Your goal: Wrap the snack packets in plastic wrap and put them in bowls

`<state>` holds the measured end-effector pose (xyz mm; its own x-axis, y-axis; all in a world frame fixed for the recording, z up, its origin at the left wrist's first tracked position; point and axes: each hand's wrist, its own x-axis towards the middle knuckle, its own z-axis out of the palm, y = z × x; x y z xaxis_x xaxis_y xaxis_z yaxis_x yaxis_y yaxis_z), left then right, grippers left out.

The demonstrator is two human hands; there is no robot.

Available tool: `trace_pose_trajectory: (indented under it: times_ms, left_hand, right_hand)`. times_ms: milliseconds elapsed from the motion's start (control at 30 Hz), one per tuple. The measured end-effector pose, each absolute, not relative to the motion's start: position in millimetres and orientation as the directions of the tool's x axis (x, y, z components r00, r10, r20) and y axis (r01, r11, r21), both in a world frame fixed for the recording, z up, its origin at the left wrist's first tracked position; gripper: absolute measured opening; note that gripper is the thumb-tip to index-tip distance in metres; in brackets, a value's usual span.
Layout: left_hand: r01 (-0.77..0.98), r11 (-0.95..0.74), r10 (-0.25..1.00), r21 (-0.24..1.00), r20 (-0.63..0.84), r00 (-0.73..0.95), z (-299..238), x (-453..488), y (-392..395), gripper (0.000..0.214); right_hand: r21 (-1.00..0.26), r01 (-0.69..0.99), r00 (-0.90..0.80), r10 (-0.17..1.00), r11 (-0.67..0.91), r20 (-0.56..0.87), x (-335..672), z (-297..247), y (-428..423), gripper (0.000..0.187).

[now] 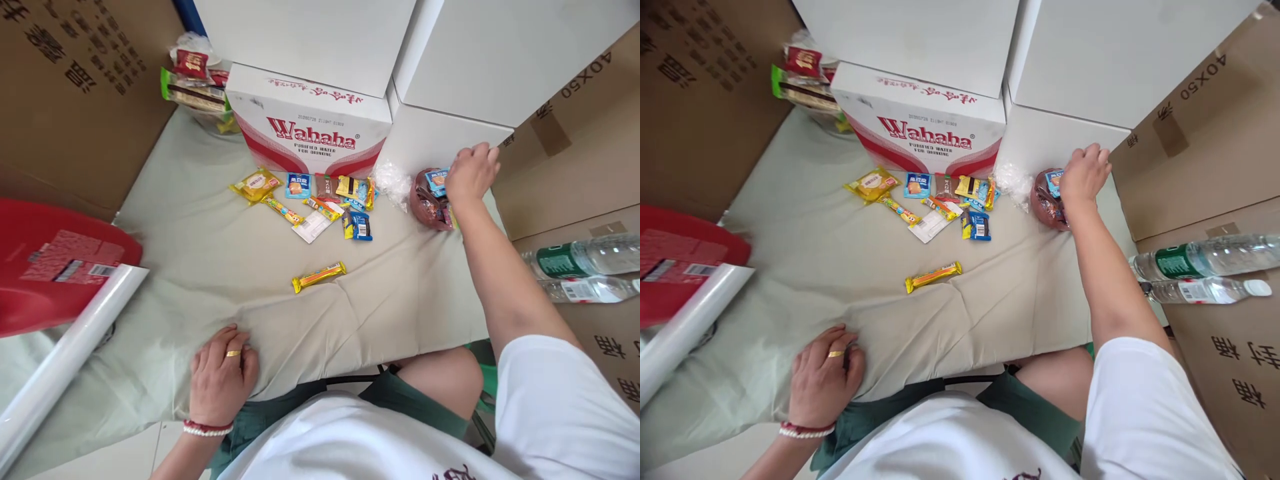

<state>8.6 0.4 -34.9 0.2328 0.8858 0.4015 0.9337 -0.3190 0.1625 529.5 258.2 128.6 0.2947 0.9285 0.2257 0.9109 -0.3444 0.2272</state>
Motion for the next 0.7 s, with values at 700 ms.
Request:
trace_pose_trajectory:
  times_ms: [700]
  left_hand:
    - [0.94,-0.325,0.873,0.108,0.418,0.254,-35.8,10.3,2.5,0.016]
  right_hand:
    - [0.205,0.87,0.453,0.891,-0.449,0.032,576.4,50.8,117.8,0.046]
